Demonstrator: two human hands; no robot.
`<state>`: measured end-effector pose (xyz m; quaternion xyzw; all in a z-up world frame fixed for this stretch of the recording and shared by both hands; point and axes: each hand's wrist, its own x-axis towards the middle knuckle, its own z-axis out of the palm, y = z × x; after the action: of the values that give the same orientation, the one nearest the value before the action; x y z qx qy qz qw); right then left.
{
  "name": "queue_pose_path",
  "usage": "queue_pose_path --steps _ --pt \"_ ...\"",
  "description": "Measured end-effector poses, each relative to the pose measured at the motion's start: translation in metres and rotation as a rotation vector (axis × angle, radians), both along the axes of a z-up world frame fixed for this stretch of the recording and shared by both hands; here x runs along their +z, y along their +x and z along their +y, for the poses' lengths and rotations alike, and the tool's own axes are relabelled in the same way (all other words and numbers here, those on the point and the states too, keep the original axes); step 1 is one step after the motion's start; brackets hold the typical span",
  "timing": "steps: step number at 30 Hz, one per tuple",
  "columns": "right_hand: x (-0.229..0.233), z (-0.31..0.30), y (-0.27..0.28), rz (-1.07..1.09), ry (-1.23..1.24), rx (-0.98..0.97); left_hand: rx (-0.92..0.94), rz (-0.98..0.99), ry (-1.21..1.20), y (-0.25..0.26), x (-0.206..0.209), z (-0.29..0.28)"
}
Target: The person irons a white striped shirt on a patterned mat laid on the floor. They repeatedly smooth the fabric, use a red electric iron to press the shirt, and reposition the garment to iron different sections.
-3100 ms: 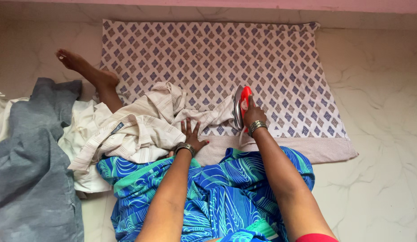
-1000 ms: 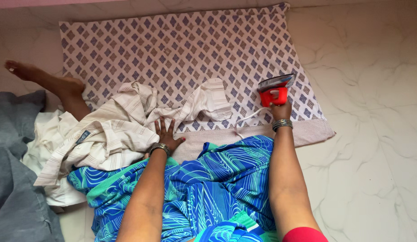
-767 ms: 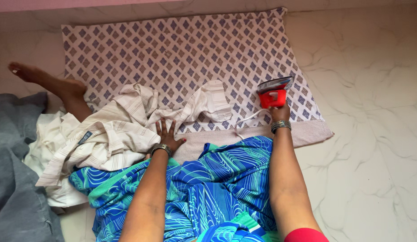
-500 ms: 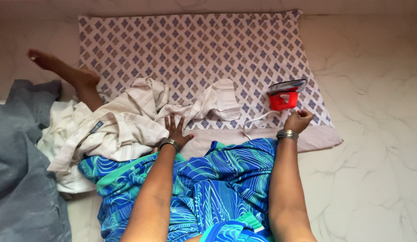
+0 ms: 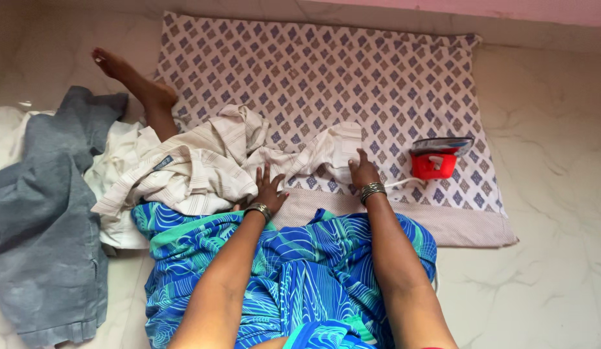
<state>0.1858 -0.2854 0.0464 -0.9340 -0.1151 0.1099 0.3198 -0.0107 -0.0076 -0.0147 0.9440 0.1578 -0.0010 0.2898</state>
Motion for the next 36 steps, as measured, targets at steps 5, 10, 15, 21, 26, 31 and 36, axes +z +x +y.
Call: queue_pose_path --steps 5,10,15,21,26,31,36 --pt "0.001 -0.012 0.013 -0.197 0.276 -0.074 0.098 -0.084 -0.044 0.005 0.003 -0.005" --pt "-0.003 -0.044 0.039 -0.302 0.695 -0.419 0.12 -0.138 -0.005 0.002 0.018 -0.013" --pt "-0.014 -0.062 0.048 -0.3 0.787 -0.705 0.071 -0.456 0.122 -0.017 0.032 -0.028" --pt "0.044 -0.034 0.002 -0.219 0.233 -0.299 -0.131 -0.444 0.139 -0.05 0.071 -0.055" --pt "0.047 0.011 -0.037 -0.383 -0.218 0.197 -0.17 -0.521 0.078 -0.059 0.082 -0.055" --pt "0.032 -0.01 -0.016 -0.283 -0.289 0.002 -0.167 -0.564 0.055 -0.071 0.091 -0.048" --pt "0.022 -0.021 -0.003 -0.5 -0.048 -0.19 -0.153 -0.403 0.042 -0.074 0.082 -0.047"
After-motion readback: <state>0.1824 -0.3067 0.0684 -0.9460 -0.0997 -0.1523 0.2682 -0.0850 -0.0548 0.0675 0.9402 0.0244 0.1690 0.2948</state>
